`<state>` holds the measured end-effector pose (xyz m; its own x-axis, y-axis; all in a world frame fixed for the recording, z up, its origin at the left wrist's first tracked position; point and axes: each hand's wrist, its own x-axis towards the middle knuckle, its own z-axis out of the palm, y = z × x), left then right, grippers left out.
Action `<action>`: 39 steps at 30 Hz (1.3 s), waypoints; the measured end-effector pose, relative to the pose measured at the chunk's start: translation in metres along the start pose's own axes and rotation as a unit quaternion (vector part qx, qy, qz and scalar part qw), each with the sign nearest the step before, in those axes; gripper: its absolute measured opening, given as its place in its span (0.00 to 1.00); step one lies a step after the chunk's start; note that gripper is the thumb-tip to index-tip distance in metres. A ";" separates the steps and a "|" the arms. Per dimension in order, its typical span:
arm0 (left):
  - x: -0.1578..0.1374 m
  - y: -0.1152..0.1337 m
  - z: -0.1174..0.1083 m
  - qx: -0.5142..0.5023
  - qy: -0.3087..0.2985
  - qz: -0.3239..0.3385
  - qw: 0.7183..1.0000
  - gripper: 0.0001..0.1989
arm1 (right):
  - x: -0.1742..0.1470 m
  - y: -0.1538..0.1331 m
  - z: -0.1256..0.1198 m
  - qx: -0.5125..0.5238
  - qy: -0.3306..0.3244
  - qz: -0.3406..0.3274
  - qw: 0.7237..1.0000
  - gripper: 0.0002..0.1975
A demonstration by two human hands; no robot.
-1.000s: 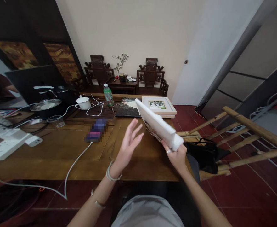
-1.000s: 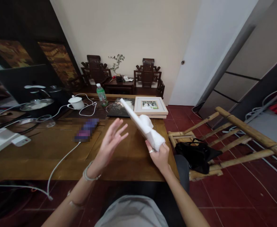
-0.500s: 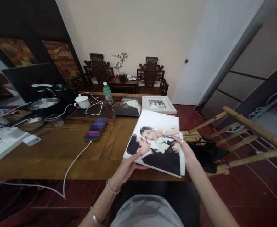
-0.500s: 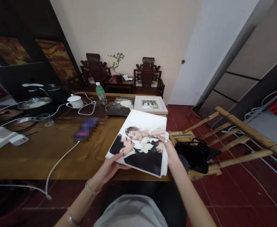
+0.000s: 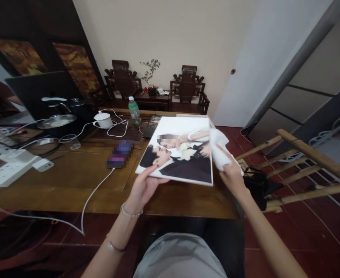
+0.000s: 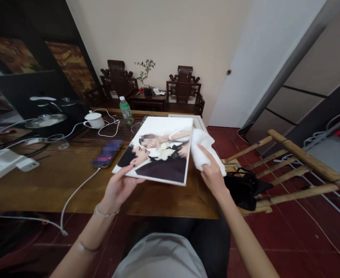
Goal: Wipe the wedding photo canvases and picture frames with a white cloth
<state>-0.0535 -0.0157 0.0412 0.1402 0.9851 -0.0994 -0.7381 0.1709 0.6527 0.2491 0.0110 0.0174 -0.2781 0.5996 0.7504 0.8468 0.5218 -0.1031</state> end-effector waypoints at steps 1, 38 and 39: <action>0.002 0.004 0.001 0.001 0.001 0.012 1.000 0.10 | -0.004 -0.005 0.001 -0.007 -0.041 -0.056 0.998 0.12; 0.192 -0.012 -0.019 0.036 0.202 -0.070 0.976 0.12 | 0.105 -0.034 0.005 -0.132 -0.027 -0.108 0.985 0.31; 0.199 -0.011 -0.018 0.031 0.210 -0.060 0.975 0.12 | 0.104 -0.034 0.003 -0.128 -0.028 -0.104 0.986 0.31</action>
<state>-0.0290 0.1785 0.0010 -0.0683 0.8809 -0.4683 -0.6896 0.2975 0.6602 0.1900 0.0577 0.0968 -0.4755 0.5323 0.7004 0.8538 0.4709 0.2218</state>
